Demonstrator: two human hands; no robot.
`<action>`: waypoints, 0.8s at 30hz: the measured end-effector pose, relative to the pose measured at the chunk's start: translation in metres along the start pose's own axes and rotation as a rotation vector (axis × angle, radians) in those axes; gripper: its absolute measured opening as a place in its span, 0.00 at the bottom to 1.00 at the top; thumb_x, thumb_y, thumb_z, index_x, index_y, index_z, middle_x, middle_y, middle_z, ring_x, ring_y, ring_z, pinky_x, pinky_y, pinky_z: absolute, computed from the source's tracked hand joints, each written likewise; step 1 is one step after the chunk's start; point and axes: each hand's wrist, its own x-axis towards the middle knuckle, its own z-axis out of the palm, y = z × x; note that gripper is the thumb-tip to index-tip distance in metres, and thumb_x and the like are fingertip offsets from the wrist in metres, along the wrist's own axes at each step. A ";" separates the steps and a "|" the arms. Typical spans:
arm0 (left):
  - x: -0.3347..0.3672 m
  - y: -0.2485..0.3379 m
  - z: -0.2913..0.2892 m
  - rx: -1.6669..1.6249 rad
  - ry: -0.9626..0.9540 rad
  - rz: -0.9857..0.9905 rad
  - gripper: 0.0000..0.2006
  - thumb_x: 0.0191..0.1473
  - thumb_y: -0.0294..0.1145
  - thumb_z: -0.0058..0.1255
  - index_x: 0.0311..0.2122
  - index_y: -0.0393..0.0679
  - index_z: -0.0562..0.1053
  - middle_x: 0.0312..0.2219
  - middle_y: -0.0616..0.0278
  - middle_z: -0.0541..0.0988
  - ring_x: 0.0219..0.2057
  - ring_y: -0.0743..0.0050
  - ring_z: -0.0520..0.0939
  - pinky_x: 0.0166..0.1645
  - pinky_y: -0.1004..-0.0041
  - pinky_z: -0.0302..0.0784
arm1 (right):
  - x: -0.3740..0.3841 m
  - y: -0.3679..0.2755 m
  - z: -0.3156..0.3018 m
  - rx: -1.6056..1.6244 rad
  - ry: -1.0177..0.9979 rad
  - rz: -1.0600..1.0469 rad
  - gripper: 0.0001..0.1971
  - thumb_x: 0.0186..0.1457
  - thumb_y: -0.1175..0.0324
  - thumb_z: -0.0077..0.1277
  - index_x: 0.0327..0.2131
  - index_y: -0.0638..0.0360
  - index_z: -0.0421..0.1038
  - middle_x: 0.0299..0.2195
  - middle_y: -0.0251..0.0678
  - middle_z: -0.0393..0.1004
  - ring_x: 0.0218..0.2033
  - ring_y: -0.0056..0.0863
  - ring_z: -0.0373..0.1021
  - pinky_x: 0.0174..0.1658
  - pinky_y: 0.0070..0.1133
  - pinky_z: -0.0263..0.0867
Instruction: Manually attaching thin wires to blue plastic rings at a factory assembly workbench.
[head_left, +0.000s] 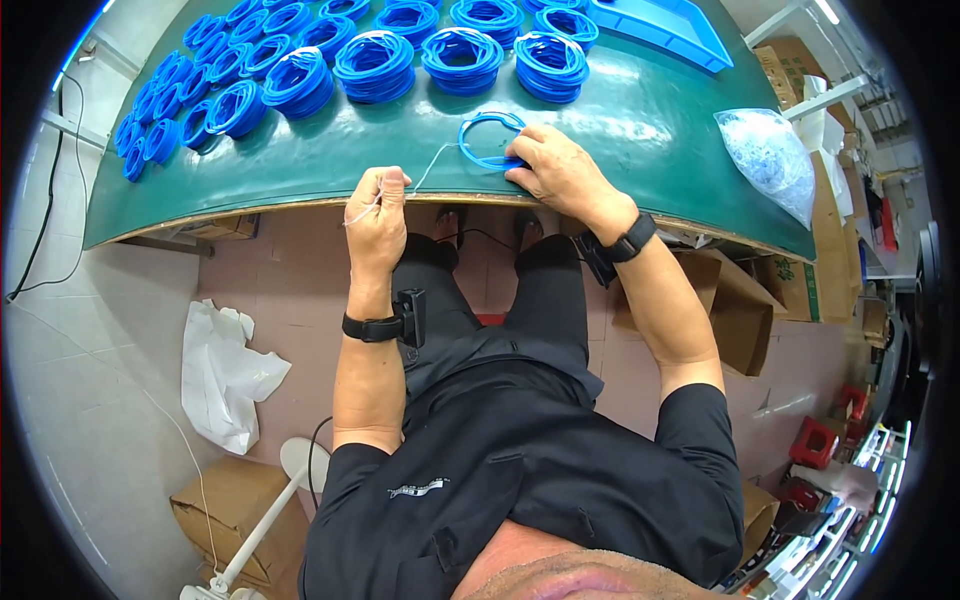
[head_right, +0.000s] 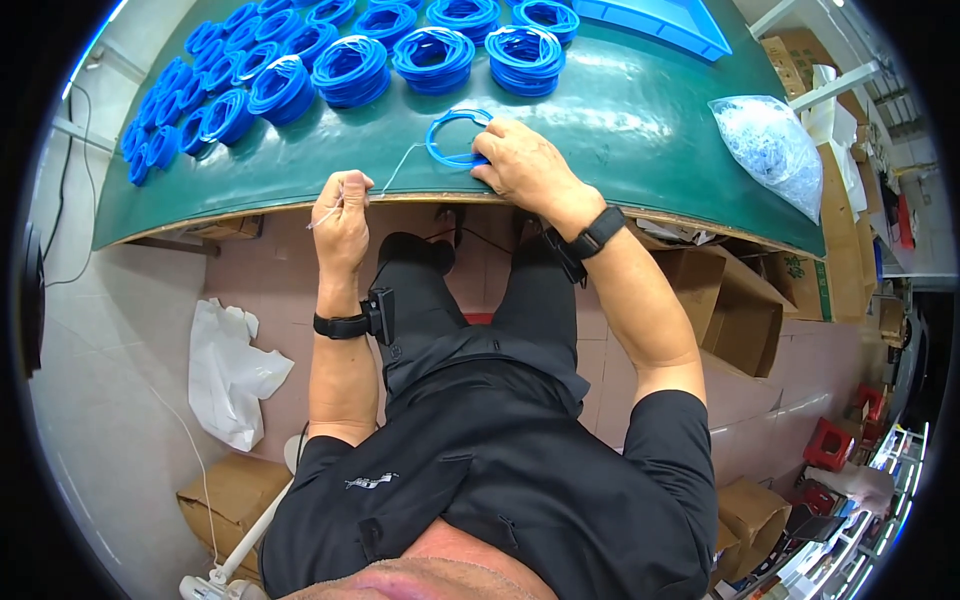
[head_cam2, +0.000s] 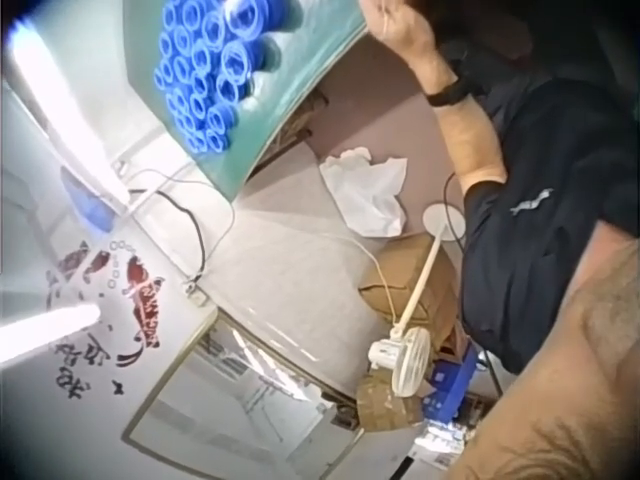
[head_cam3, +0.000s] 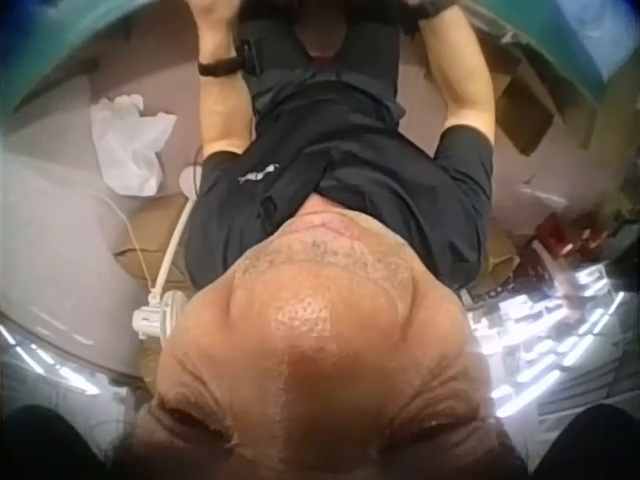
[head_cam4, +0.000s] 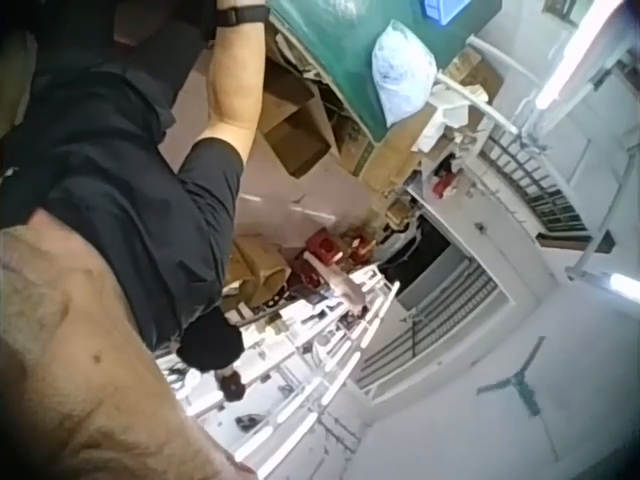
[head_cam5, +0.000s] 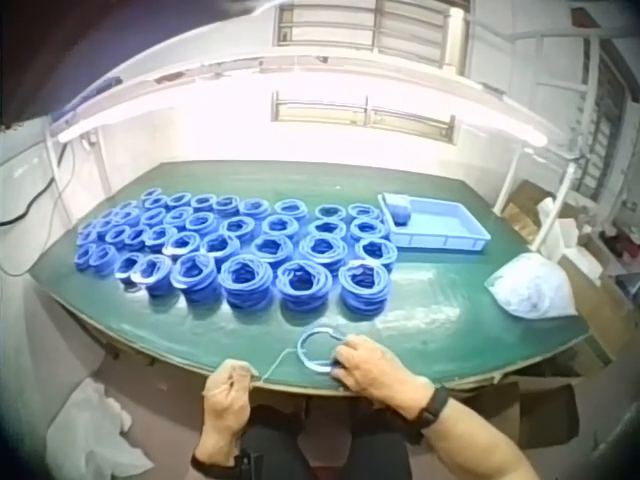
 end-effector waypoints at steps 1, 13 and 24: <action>-0.003 -0.001 -0.002 -0.012 0.023 0.018 0.17 0.76 0.43 0.53 0.37 0.40 0.77 0.25 0.76 0.70 0.28 0.89 0.65 0.33 0.79 0.62 | -0.003 -0.001 -0.002 -0.001 -0.009 -0.017 0.13 0.58 0.66 0.66 0.44 0.59 0.79 0.45 0.42 0.76 0.51 0.46 0.74 0.54 0.37 0.72; -0.064 -0.016 -0.038 -0.242 0.184 -0.194 0.15 0.77 0.42 0.52 0.38 0.43 0.78 0.24 0.77 0.68 0.24 0.91 0.63 0.29 0.82 0.55 | -0.028 -0.019 -0.017 -0.010 -0.114 -0.135 0.16 0.52 0.72 0.67 0.42 0.60 0.71 0.43 0.43 0.70 0.49 0.47 0.71 0.53 0.37 0.71; -0.069 -0.013 -0.024 -0.219 0.149 -0.288 0.13 0.76 0.40 0.53 0.39 0.43 0.79 0.27 0.76 0.73 0.27 0.90 0.67 0.31 0.81 0.61 | -0.036 -0.022 -0.008 -0.155 -0.067 -0.197 0.12 0.50 0.79 0.59 0.39 0.63 0.70 0.40 0.44 0.70 0.44 0.45 0.73 0.49 0.35 0.73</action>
